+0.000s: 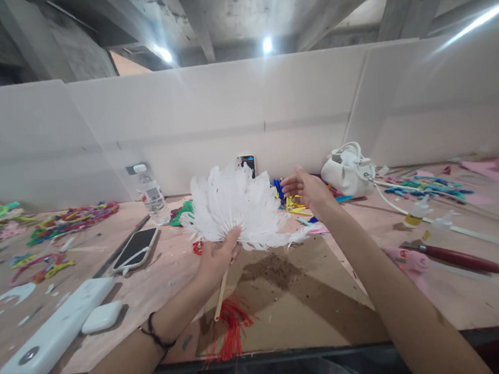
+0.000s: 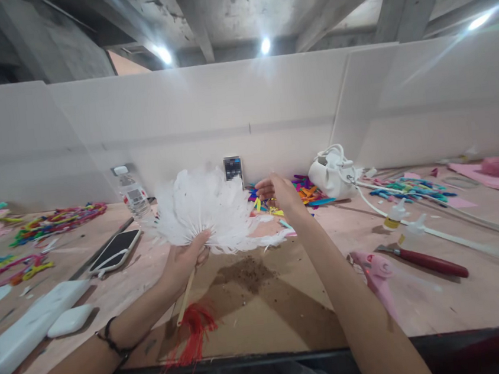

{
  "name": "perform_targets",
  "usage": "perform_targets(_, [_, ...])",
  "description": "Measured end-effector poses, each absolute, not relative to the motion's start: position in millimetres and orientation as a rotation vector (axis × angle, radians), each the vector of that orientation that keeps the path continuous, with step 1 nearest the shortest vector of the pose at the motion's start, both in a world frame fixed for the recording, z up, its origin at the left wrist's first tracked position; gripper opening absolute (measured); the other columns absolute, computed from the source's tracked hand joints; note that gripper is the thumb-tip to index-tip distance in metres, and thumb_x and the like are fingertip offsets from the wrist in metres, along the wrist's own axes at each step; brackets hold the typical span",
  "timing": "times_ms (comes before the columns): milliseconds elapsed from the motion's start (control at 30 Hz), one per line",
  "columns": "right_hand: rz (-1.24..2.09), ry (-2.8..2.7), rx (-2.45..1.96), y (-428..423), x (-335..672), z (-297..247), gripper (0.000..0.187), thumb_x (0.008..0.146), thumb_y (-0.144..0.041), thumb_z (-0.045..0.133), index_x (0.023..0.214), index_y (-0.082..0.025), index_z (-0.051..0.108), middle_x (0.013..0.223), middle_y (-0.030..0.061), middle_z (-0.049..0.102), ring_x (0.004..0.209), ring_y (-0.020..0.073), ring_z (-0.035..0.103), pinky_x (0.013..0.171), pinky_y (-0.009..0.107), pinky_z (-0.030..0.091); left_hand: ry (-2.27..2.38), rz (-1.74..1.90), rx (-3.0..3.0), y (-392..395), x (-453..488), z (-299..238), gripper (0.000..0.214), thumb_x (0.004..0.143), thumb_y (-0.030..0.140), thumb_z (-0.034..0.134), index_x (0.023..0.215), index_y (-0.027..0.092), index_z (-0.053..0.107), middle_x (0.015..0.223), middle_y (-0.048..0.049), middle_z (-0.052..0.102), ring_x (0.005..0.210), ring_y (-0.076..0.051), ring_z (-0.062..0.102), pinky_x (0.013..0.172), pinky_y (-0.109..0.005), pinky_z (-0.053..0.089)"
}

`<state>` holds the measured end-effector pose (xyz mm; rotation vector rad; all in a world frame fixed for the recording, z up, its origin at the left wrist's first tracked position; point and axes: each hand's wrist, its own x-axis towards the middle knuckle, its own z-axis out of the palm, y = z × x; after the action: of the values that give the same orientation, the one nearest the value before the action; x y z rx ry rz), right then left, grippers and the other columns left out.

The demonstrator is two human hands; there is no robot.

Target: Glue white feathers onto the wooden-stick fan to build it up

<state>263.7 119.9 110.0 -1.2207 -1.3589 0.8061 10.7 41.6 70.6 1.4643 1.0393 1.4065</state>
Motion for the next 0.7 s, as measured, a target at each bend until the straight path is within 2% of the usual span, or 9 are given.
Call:
perform_targets(100, [0.677, -1.540, -1.461, 123.8, 270.8, 104.5, 0.052, 0.106, -0.062, 0.048, 0.100, -0.016, 0.070, 0.095, 0.0062, 0.075, 0.080, 0.0183, 0.072, 0.075, 0.035, 0.060, 1.044, 1.439, 1.458, 44.4, 8.2, 73.3, 0.046, 0.076, 0.051, 0.077, 0.060, 0.023, 0.045, 0.046, 0.0086, 0.039, 0.040, -0.007, 0.031, 0.041, -0.021, 0.025])
perform_targets(167, [0.558, -1.680, -1.631, 125.1, 276.4, 100.6, 0.034, 0.103, -0.049, 0.063, 0.104, -0.016, 0.071, 0.104, 0.0052, 0.074, 0.090, 0.0200, 0.071, 0.084, 0.039, 0.060, 1.066, 1.460, 1.448, 46.1, 6.5, 75.6, 0.049, 0.076, 0.049, 0.077, 0.055, 0.024, 0.041, 0.043, 0.0089, 0.036, 0.039, -0.007, 0.031, 0.041, -0.021, 0.025])
perform_targets(233, [0.452, -1.817, -1.776, 125.6, 282.0, 97.6, 0.025, 0.101, -0.041, 0.069, 0.108, -0.017, 0.071, 0.114, 0.0063, 0.072, 0.102, 0.0228, 0.070, 0.091, 0.042, 0.059, 1.090, 1.488, 1.429, 47.7, 4.6, 78.1, 0.048, 0.077, 0.046, 0.075, 0.054, 0.024, 0.039, 0.042, 0.0091, 0.035, 0.039, -0.007, 0.030, 0.040, -0.022, 0.025])
perform_targets(333, [0.392, -2.040, -1.920, 125.2, 289.6, 96.3, 0.021, 0.101, -0.037, 0.069, 0.112, -0.018, 0.071, 0.122, 0.0079, 0.071, 0.110, 0.0238, 0.069, 0.096, 0.044, 0.058, 1.137, 1.519, 1.397, 49.9, 1.4, 81.8, 0.046, 0.077, 0.042, 0.073, 0.052, 0.024, 0.040, 0.040, 0.0086, 0.035, 0.037, -0.007, 0.031, 0.039, -0.022, 0.025])
perform_targets(433, [0.483, -2.331, -1.956, 122.8, 293.2, 95.8, 0.020, 0.101, -0.033, 0.070, 0.114, -0.018, 0.071, 0.123, 0.0078, 0.071, 0.109, 0.0234, 0.069, 0.096, 0.044, 0.058, 1.190, 1.544, 1.371, 51.8, -0.7, 85.7, 0.049, 0.078, 0.037, 0.072, 0.046, 0.024, 0.038, 0.038, 0.0078, 0.034, 0.036, -0.008, 0.032, 0.039, -0.023, 0.025])
perform_targets(600, [0.521, -2.611, -1.980, 120.0, 287.3, 86.2, 0.035, 0.099, -0.033, 0.072, 0.130, -0.018, 0.065, 0.135, 0.0106, 0.065, 0.116, 0.0269, 0.066, 0.098, 0.049, 0.058, 1.233, 1.593, 1.261, 53.9, 0.8, 92.2, 0.043, 0.084, 0.034, 0.061, 0.048, 0.025, 0.039, 0.035, 0.0078, 0.033, 0.034, -0.009, 0.032, 0.037, -0.022, 0.025])
perform_targets(700, [0.479, -2.656, -1.990, 121.6, 283.0, 81.0, 0.033, 0.099, -0.032, 0.073, 0.128, -0.018, 0.066, 0.134, 0.0104, 0.065, 0.116, 0.0269, 0.066, 0.098, 0.049, 0.058, 1.235, 1.580, 1.213, 52.7, 1.7, 94.1, 0.045, 0.085, 0.038, 0.064, 0.048, 0.025, 0.040, 0.035, 0.0071, 0.036, 0.034, -0.008, 0.033, 0.036, -0.022, 0.025])
